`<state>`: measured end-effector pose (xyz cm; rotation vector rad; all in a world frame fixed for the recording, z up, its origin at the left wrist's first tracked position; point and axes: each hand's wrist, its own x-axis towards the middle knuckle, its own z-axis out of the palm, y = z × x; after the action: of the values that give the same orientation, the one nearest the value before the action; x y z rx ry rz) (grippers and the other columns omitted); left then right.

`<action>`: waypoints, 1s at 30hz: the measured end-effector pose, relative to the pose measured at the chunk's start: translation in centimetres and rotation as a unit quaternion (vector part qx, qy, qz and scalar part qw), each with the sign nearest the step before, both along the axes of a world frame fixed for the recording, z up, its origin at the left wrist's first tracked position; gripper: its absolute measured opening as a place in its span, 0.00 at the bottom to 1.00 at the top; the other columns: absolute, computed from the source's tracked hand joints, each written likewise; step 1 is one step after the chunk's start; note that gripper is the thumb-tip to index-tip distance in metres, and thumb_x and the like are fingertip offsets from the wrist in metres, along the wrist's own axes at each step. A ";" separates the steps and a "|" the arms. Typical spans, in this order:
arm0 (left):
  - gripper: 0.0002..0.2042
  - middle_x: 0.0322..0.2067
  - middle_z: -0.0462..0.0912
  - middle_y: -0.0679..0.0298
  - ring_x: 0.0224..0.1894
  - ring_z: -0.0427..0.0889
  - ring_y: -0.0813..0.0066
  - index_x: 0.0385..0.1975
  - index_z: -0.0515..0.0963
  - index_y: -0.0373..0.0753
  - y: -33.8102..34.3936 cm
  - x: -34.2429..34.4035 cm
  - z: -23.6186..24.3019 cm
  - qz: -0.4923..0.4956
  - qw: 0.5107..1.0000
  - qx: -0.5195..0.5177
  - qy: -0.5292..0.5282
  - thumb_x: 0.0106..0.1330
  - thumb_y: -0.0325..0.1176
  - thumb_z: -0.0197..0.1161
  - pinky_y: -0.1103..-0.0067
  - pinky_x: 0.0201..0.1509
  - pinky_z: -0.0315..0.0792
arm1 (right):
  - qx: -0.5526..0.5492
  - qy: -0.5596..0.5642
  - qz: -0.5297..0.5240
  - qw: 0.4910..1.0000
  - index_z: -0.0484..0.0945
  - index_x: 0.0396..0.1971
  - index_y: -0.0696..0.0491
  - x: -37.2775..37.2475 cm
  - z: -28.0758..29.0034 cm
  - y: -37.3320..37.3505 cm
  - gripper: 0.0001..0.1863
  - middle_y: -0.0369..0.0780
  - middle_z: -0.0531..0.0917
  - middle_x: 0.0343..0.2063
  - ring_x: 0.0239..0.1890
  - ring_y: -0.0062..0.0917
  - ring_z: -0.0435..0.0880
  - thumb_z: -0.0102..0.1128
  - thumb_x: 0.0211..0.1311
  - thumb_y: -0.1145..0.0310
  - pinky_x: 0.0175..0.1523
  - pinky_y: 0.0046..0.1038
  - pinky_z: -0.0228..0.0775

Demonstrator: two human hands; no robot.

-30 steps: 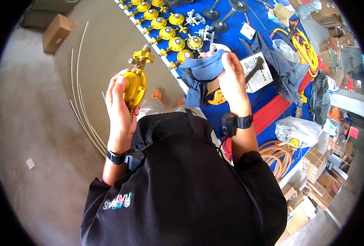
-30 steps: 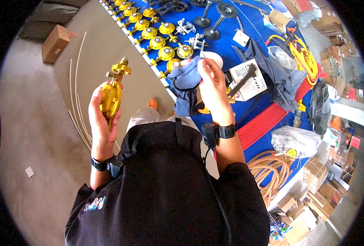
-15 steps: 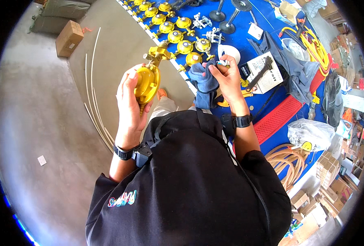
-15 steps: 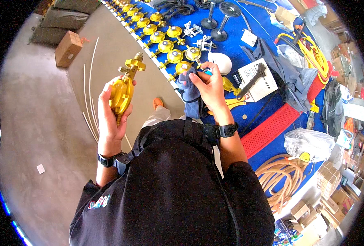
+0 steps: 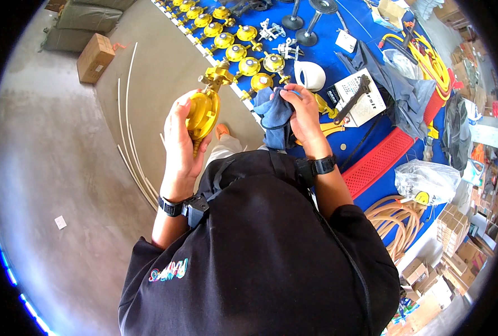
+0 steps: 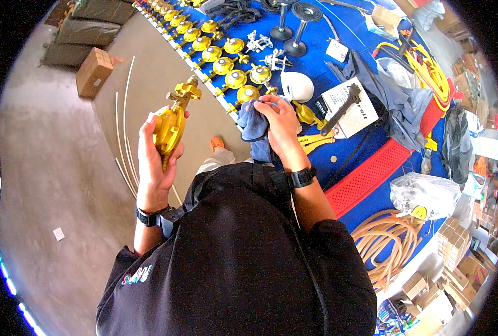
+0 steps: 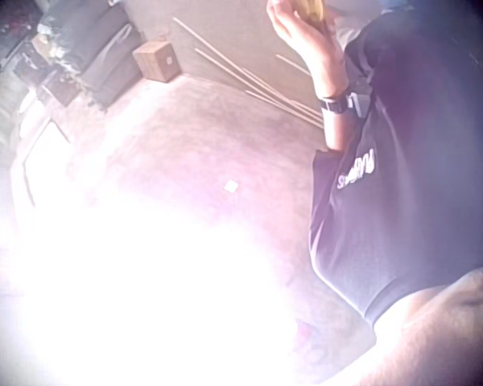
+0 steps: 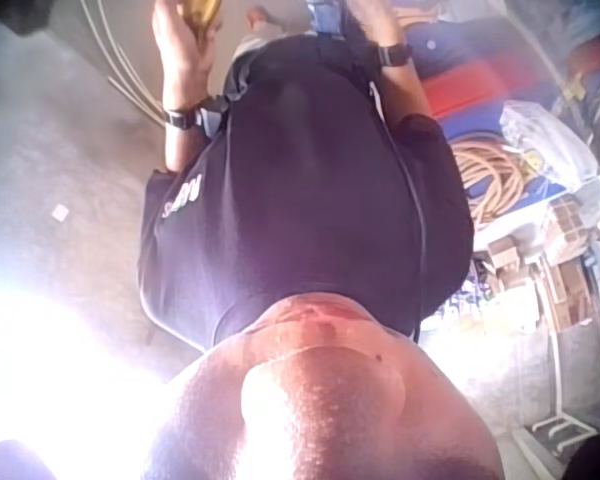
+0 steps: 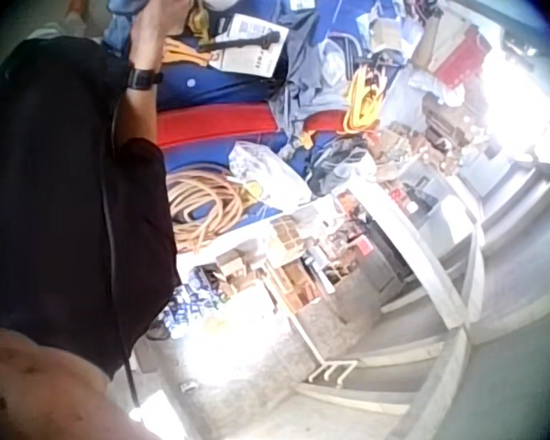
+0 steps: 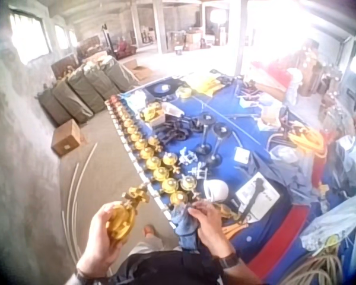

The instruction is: The person wipes the exterior of a yellow gas regulator using a blue cloth, handling the regulator by its metal components and body to reach different sides.

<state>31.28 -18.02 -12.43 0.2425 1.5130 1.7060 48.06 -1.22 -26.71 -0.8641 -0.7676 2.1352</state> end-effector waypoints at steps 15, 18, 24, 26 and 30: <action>0.21 0.45 0.83 0.56 0.16 0.59 0.85 0.53 0.73 0.38 0.2 0.0 -0.7 0.004 1.000 -0.006 -0.005 0.75 0.49 0.46 0.87 0.18 0.54 | 0.532 -0.274 0.190 0.778 0.80 0.39 0.55 -0.1 -7.1 0.9 0.12 0.43 0.87 0.36 0.40 0.34 0.88 0.69 0.55 0.73 0.44 0.29 0.78; 0.22 0.45 0.83 0.56 0.16 0.59 0.85 0.53 0.74 0.38 -0.3 -0.3 -0.8 0.012 1.000 -0.007 0.002 0.75 0.50 0.46 0.87 0.18 0.54 | 0.567 -0.322 0.163 0.740 0.80 0.40 0.54 0.4 -7.9 1.1 0.12 0.45 0.86 0.36 0.40 0.39 0.86 0.69 0.56 0.69 0.45 0.34 0.77; 0.22 0.44 0.83 0.57 0.17 0.60 0.86 0.53 0.74 0.38 -1.0 -1.1 -1.1 0.038 0.999 -0.011 0.008 0.75 0.50 0.47 0.87 0.18 0.55 | 0.576 -0.334 0.144 0.732 0.82 0.45 0.54 3.1 -6.6 3.0 0.14 0.49 0.84 0.40 0.43 0.45 0.83 0.65 0.58 0.70 0.49 0.38 0.75; 0.21 0.44 0.83 0.57 0.17 0.61 0.86 0.52 0.74 0.38 -1.0 -1.1 -1.2 0.048 0.999 -0.014 0.002 0.75 0.50 0.47 0.87 0.18 0.55 | 0.492 -0.341 0.126 0.791 0.82 0.45 0.55 4.9 -7.3 3.8 0.13 0.45 0.85 0.39 0.41 0.32 0.85 0.61 0.60 0.75 0.48 0.28 0.75; 0.21 0.44 0.83 0.56 0.17 0.61 0.86 0.50 0.75 0.38 -0.8 -1.1 -1.7 0.057 0.998 -0.004 -0.001 0.75 0.50 0.47 0.87 0.17 0.55 | 0.358 -0.274 0.075 0.890 0.81 0.48 0.59 8.7 -9.5 5.2 0.16 0.40 0.86 0.44 0.44 0.20 0.85 0.54 0.61 0.82 0.49 0.20 0.74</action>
<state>30.21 -18.81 -14.09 0.1539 1.5575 1.7878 56.73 3.94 -36.25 -1.0026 -1.8137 1.5008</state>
